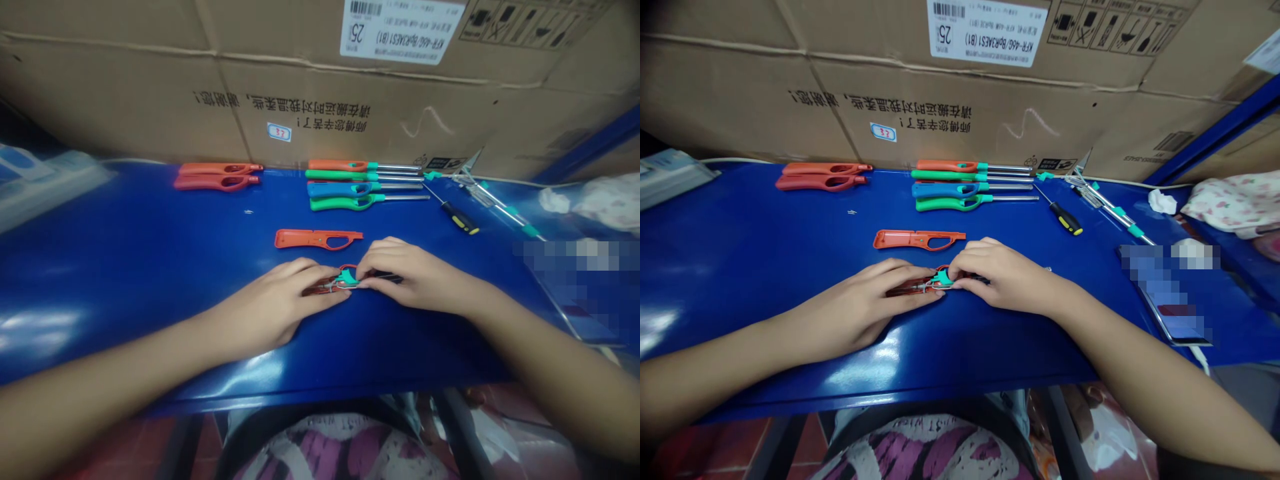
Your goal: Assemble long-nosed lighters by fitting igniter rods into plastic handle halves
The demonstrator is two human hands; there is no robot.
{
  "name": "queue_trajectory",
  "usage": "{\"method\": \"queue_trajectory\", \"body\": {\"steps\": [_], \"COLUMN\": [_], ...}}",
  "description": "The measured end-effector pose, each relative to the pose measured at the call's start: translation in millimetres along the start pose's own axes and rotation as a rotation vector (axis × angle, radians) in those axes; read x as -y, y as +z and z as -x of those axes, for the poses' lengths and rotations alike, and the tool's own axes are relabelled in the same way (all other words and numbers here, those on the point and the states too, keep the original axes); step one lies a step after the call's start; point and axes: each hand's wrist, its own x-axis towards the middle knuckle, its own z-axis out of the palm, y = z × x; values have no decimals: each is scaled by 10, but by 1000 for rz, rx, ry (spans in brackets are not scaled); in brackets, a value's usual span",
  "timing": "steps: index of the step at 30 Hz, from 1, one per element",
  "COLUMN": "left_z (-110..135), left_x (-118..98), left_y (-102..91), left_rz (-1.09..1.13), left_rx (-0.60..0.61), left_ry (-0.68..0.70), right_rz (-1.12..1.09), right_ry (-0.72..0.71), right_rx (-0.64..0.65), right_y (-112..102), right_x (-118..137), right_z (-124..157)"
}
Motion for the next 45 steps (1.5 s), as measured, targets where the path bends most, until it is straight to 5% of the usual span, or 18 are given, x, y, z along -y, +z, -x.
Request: {"method": "queue_trajectory", "body": {"steps": [19,45], "left_z": [-12,-27], "left_x": [3,-20], "left_y": [-6,5], "left_rz": [-21,58], "left_rx": [11,-5], "left_ry": [-10,-51], "right_rz": [68,-48], "right_ry": [-65,59], "right_rx": [7,-25], "right_y": [-19,7], "right_x": [17,46], "right_z": [23,-9]}}
